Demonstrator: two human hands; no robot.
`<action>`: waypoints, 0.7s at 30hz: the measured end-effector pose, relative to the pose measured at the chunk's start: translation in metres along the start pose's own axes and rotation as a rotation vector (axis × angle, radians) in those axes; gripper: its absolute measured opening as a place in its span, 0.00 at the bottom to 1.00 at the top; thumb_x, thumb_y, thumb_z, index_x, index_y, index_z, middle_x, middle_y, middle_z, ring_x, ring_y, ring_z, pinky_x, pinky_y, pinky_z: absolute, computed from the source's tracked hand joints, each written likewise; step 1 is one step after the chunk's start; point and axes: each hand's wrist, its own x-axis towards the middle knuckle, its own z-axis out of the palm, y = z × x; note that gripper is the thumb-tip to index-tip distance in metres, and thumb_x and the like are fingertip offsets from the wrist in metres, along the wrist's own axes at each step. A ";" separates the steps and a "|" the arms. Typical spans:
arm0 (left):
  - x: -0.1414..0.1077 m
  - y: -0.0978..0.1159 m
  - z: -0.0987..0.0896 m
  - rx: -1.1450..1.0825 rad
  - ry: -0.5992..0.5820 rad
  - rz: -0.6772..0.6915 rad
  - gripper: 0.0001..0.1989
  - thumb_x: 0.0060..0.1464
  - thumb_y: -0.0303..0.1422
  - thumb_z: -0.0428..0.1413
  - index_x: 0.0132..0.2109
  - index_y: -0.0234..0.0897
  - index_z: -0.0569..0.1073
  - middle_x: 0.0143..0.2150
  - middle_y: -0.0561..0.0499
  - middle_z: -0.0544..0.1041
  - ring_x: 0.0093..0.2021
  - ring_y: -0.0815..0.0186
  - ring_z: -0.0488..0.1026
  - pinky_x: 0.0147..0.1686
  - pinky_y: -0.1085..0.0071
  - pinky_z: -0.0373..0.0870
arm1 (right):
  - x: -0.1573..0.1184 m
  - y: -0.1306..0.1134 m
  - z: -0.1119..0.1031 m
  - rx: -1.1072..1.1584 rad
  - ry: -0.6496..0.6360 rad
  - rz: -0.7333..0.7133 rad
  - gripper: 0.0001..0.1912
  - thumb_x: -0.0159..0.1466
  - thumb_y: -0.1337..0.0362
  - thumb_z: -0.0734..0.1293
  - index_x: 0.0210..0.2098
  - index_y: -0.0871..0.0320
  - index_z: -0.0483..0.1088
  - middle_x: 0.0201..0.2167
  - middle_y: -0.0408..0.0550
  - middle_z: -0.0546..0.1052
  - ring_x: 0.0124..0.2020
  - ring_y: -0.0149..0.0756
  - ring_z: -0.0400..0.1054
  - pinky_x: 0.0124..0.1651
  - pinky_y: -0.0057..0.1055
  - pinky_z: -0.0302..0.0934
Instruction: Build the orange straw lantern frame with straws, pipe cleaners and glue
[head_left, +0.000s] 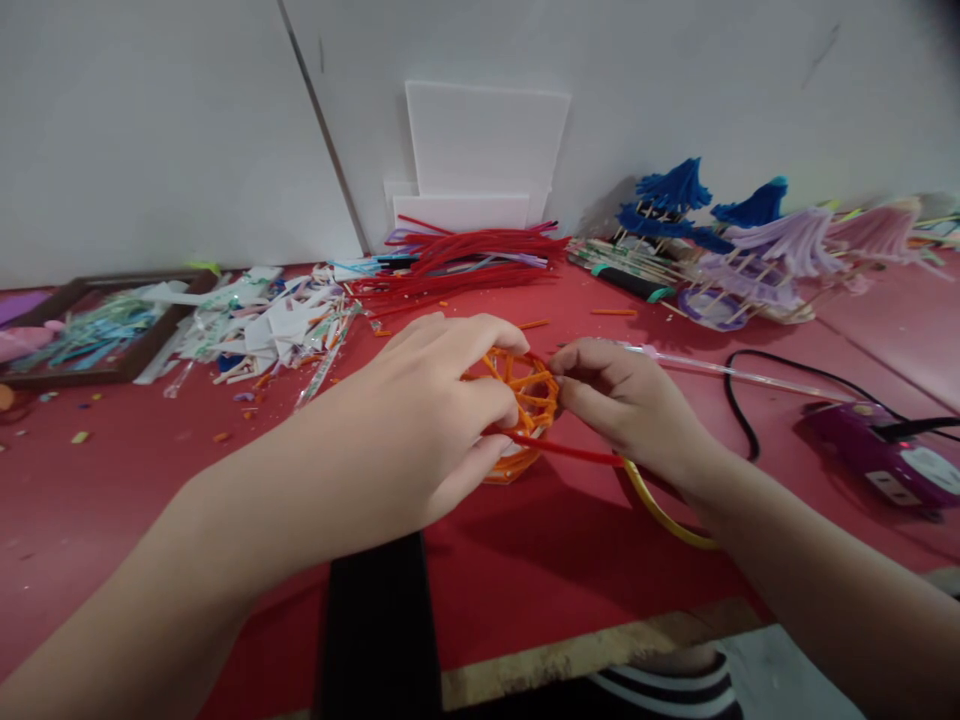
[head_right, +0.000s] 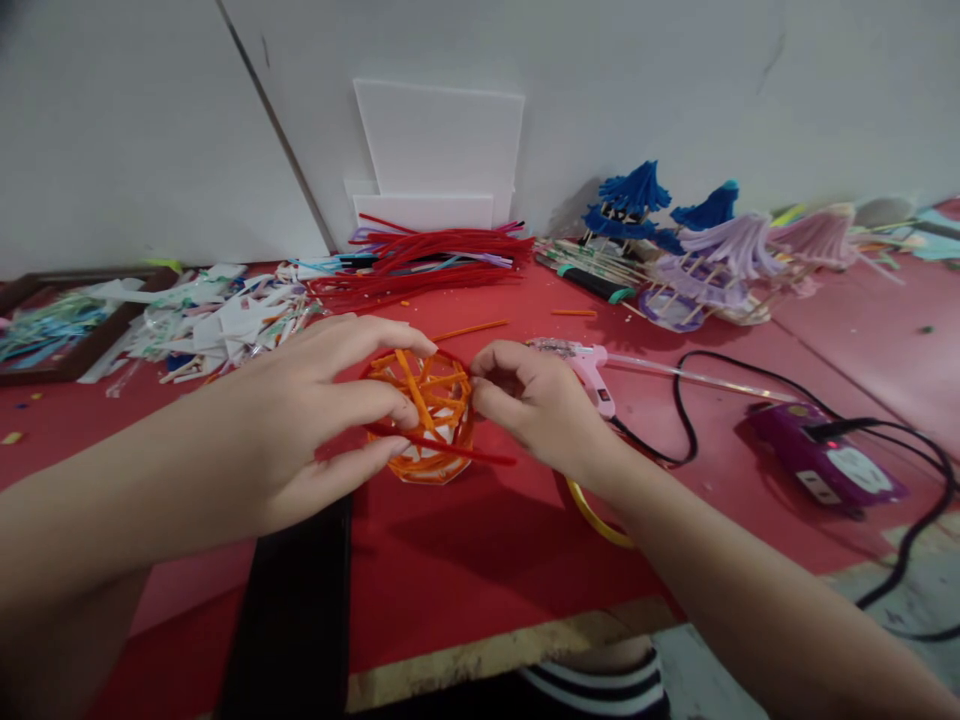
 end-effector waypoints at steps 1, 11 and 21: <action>0.000 0.000 0.000 0.004 0.000 -0.001 0.12 0.62 0.31 0.48 0.36 0.37 0.75 0.57 0.43 0.68 0.55 0.54 0.66 0.56 0.53 0.62 | 0.000 0.001 0.001 -0.043 0.009 -0.019 0.03 0.56 0.67 0.62 0.28 0.55 0.67 0.21 0.40 0.71 0.22 0.28 0.63 0.25 0.25 0.57; 0.001 -0.001 -0.001 -0.019 0.001 0.003 0.12 0.63 0.31 0.48 0.38 0.37 0.76 0.56 0.44 0.67 0.53 0.55 0.66 0.55 0.53 0.62 | -0.002 0.002 0.004 0.103 0.051 0.098 0.03 0.57 0.67 0.64 0.33 0.56 0.68 0.27 0.43 0.75 0.27 0.31 0.69 0.30 0.27 0.63; 0.000 -0.002 -0.001 -0.030 -0.002 0.002 0.12 0.63 0.33 0.48 0.39 0.38 0.76 0.58 0.45 0.66 0.55 0.55 0.66 0.56 0.55 0.62 | -0.001 0.009 0.002 0.226 0.054 0.042 0.06 0.63 0.60 0.66 0.38 0.55 0.70 0.29 0.42 0.73 0.30 0.30 0.68 0.35 0.29 0.64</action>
